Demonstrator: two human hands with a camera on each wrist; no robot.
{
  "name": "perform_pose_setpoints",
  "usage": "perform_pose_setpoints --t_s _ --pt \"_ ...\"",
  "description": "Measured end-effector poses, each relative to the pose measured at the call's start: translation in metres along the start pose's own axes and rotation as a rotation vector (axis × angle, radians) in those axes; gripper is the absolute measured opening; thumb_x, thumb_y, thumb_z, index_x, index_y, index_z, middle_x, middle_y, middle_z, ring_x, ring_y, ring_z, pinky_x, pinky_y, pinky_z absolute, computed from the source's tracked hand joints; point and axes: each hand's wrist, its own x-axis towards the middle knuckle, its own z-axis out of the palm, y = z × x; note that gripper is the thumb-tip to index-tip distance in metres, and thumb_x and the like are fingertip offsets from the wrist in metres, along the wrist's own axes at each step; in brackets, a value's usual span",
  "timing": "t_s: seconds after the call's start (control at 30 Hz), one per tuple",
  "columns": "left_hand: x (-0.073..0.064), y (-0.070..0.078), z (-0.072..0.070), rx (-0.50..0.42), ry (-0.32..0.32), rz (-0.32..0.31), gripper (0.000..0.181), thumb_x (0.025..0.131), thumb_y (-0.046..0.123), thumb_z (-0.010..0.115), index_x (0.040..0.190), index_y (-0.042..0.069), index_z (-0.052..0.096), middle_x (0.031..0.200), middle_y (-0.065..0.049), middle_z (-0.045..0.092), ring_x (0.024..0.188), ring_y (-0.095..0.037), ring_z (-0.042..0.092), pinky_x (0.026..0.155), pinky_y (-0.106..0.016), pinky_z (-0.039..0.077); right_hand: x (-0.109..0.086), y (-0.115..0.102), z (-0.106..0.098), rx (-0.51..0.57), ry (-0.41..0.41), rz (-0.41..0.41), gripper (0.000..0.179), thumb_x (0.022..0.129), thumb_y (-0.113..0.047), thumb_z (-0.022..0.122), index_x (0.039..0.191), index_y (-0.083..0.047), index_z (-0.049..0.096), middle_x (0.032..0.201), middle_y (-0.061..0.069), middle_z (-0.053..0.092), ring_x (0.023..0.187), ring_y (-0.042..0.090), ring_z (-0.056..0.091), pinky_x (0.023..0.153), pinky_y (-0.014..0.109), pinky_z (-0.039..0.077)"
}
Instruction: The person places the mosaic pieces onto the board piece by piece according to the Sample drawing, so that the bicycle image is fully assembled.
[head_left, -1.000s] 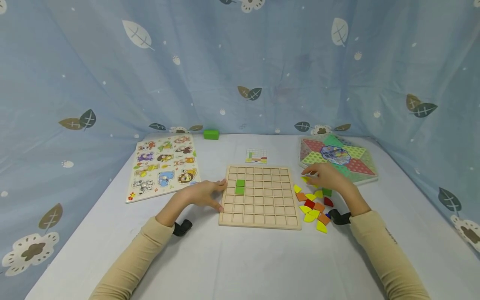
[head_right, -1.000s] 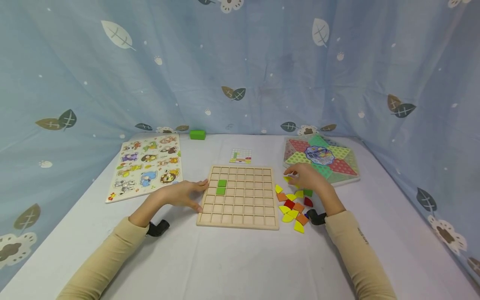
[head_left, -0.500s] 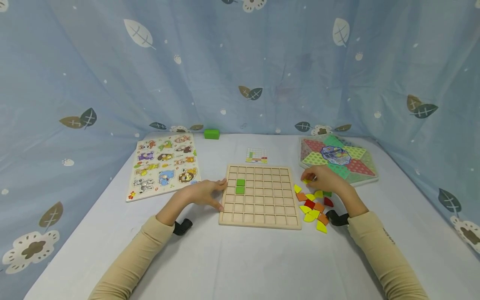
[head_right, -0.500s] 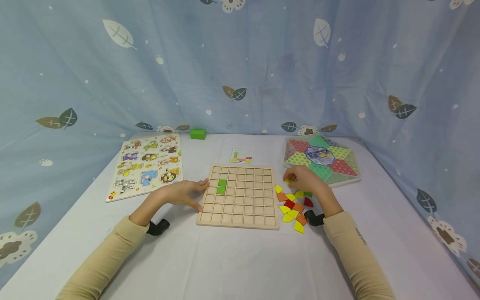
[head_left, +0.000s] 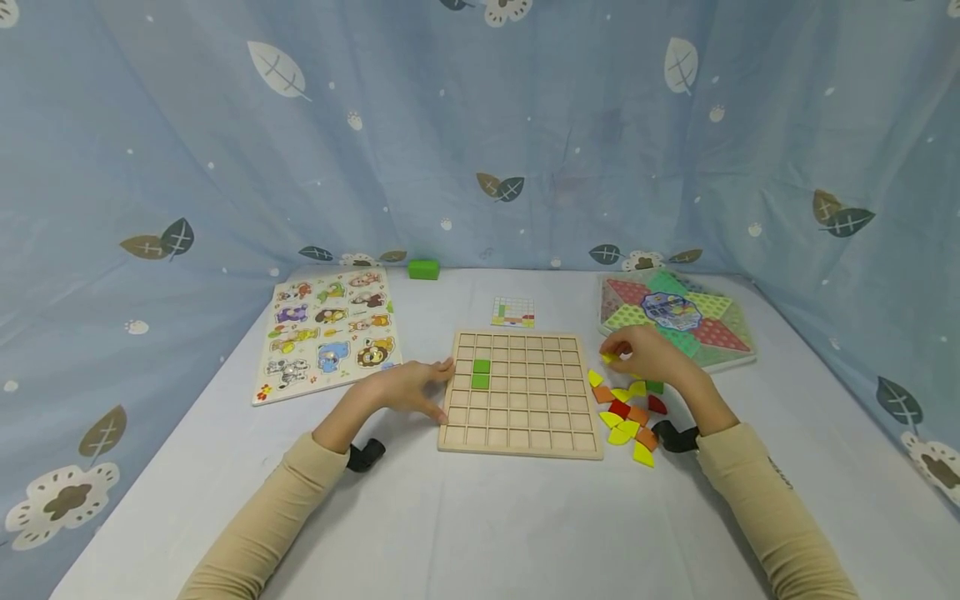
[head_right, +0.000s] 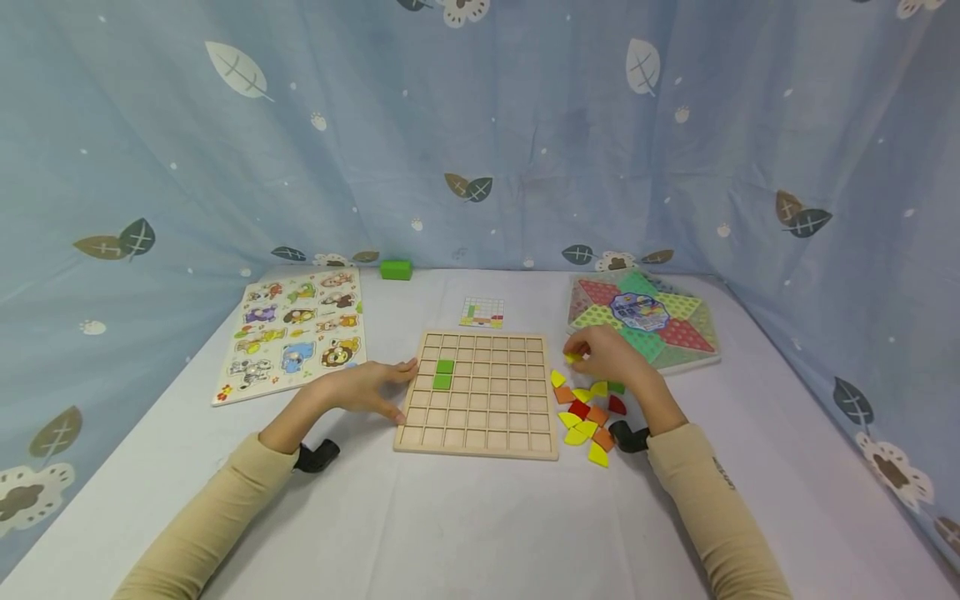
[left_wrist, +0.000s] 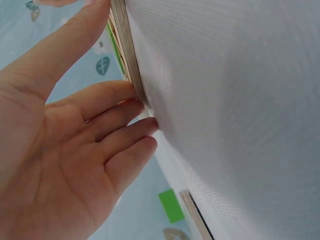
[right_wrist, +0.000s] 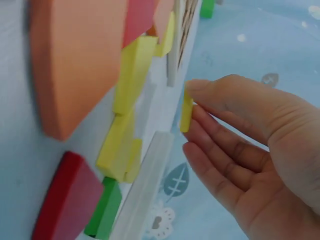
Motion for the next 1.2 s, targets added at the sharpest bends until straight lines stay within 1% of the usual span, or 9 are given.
perform_pose_setpoints --t_s 0.2,0.43,0.57,0.77,0.9,0.97,1.2 --pt "0.000 0.000 0.000 0.001 -0.003 -0.005 0.093 0.079 0.038 0.077 0.150 0.003 0.028 0.157 -0.014 0.018 0.143 -0.031 0.018 0.115 -0.045 0.020 0.001 -0.011 -0.002 -0.006 0.046 -0.052 0.023 0.080 -0.001 0.075 0.103 0.003 0.071 0.094 0.008 0.069 0.083 0.023 0.063 0.077 0.044 0.055" --pt "0.001 0.000 0.000 0.003 -0.003 0.001 0.093 0.080 0.038 0.077 0.150 0.002 0.028 0.156 -0.015 0.018 0.143 -0.032 0.018 0.114 -0.045 0.021 0.004 -0.033 0.002 -0.024 0.121 -0.119 0.025 0.082 -0.005 0.076 0.106 -0.001 0.070 0.095 0.006 0.067 0.086 0.029 0.063 0.080 0.047 0.053" --pt "0.001 0.000 0.000 -0.004 -0.005 -0.005 0.093 0.080 0.038 0.077 0.150 0.003 0.027 0.157 -0.015 0.018 0.144 -0.032 0.018 0.114 -0.046 0.021 0.007 -0.046 0.005 -0.011 0.130 -0.145 0.024 0.082 -0.007 0.076 0.105 -0.003 0.071 0.095 0.004 0.067 0.087 0.028 0.063 0.079 0.046 0.054" --pt "0.001 -0.001 0.000 0.001 -0.006 -0.002 0.094 0.079 0.038 0.077 0.150 0.003 0.027 0.157 -0.015 0.018 0.144 -0.032 0.018 0.114 -0.045 0.021 0.016 -0.064 0.010 0.012 0.116 -0.190 0.024 0.082 -0.008 0.077 0.105 -0.003 0.071 0.094 0.005 0.067 0.085 0.025 0.064 0.076 0.040 0.055" --pt "0.001 -0.001 0.001 0.003 -0.002 0.017 0.093 0.080 0.038 0.077 0.150 0.000 0.028 0.156 -0.017 0.019 0.143 -0.034 0.019 0.114 -0.047 0.022 0.026 -0.073 0.015 0.027 0.094 -0.200 0.024 0.082 -0.008 0.077 0.105 -0.002 0.072 0.093 0.004 0.067 0.083 0.020 0.064 0.075 0.036 0.055" --pt "0.001 -0.001 0.001 0.001 -0.004 0.011 0.093 0.080 0.038 0.077 0.150 0.002 0.028 0.156 -0.016 0.019 0.143 -0.034 0.019 0.114 -0.047 0.021 0.030 -0.077 0.018 0.039 0.084 -0.209 0.024 0.082 -0.008 0.077 0.104 -0.002 0.072 0.092 0.004 0.067 0.082 0.019 0.064 0.074 0.035 0.055" --pt "0.000 0.000 -0.001 0.005 -0.002 0.006 0.093 0.080 0.038 0.077 0.150 0.001 0.028 0.156 -0.017 0.019 0.143 -0.034 0.019 0.114 -0.047 0.022 0.048 -0.085 0.032 0.069 0.013 -0.301 0.020 0.083 -0.006 0.076 0.101 0.002 0.072 0.091 0.007 0.067 0.080 0.019 0.064 0.072 0.035 0.056"
